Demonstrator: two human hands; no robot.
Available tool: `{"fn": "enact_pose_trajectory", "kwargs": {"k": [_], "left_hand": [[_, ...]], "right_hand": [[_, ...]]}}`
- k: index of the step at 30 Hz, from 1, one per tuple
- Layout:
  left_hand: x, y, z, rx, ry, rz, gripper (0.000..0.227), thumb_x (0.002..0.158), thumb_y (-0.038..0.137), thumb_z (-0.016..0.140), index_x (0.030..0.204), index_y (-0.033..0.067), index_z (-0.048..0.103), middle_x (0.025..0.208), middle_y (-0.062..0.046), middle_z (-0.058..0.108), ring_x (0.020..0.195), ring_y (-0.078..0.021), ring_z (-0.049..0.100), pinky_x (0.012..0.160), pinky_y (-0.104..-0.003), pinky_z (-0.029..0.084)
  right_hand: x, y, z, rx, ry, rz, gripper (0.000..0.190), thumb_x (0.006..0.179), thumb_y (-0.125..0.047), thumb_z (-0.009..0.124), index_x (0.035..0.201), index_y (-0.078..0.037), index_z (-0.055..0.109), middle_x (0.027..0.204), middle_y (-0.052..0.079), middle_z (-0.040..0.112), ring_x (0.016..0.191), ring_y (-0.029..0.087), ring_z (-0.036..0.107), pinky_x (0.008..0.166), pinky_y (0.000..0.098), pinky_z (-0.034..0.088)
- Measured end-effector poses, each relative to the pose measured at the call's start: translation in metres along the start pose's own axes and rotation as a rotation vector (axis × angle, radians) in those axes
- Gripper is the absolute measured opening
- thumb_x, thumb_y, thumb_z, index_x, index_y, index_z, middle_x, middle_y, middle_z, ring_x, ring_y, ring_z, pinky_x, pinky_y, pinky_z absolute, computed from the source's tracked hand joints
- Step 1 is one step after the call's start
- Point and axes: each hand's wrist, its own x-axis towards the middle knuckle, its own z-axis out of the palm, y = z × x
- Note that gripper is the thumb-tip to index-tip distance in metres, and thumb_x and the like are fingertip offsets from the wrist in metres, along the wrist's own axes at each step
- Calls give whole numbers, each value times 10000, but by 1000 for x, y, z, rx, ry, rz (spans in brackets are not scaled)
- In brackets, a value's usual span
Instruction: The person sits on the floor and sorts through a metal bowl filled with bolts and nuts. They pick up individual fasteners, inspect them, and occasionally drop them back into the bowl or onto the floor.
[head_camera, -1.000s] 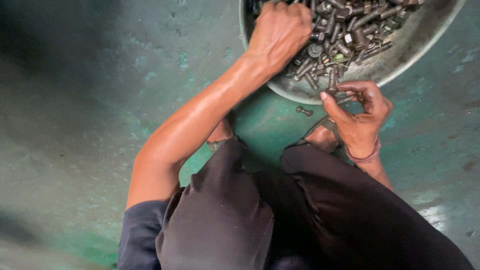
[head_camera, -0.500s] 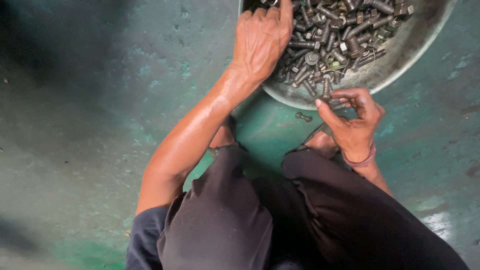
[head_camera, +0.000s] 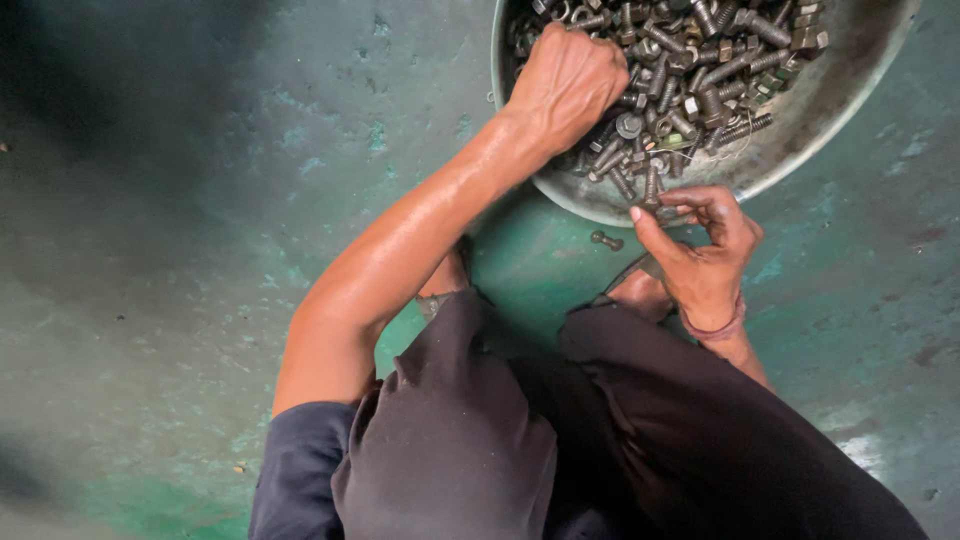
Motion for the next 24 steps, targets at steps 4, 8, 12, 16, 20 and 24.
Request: {"fn": "enact_pose_trajectory", "kwargs": {"k": [4, 8, 12, 16, 20, 24], "left_hand": [[-7, 2, -14, 61, -50, -99, 98, 819, 135, 625, 806, 53, 677, 724, -105, 691, 655, -252, 709, 588, -404, 506], [-21, -2, -20, 28, 6, -212, 142, 866, 121, 611, 944, 13, 661, 753, -113, 706, 692, -261, 714, 616, -409, 511], [-21, -1, -18, 51, 21, -203, 242, 867, 129, 608, 1040, -31, 663, 768, -122, 710, 683, -259, 708, 635, -403, 516], [-5, 13, -8, 53, 60, -82, 335, 841, 158, 608, 1106, -38, 671, 758, -97, 705, 692, -254, 698, 649, -389, 515], [8, 8, 4, 151, -7, -3, 269, 885, 180, 603, 1055, -18, 667, 787, -99, 697, 747, -255, 692, 666, -395, 510], [13, -4, 12, 259, 116, 68, 288, 859, 185, 602, 1054, -18, 662, 830, -102, 689, 752, -240, 671, 696, -382, 506]], "right_hand": [[1, 4, 0, -5, 16, -24, 280, 927, -5, 885, 1083, 27, 655, 1030, 81, 719, 886, 85, 660, 798, 233, 530], [0, 5, 1, -10, 22, -19, 277, 937, -10, 884, 1084, 21, 651, 1032, 75, 729, 898, 86, 680, 841, 248, 548], [5, 2, 4, -33, 9, -40, 276, 930, -11, 889, 1073, 13, 654, 1024, 80, 733, 908, 97, 688, 814, 245, 550], [4, -1, 5, -57, -2, -61, 282, 925, -10, 891, 1075, 16, 653, 1024, 87, 739, 925, 106, 694, 821, 252, 551], [3, -2, 5, -34, -2, -31, 278, 910, -11, 885, 1065, 18, 657, 1018, 85, 739, 916, 104, 696, 803, 250, 543], [4, -3, 4, -40, 15, -31, 275, 908, -2, 887, 1060, 23, 659, 1004, 85, 740, 907, 106, 694, 805, 254, 541]]}}
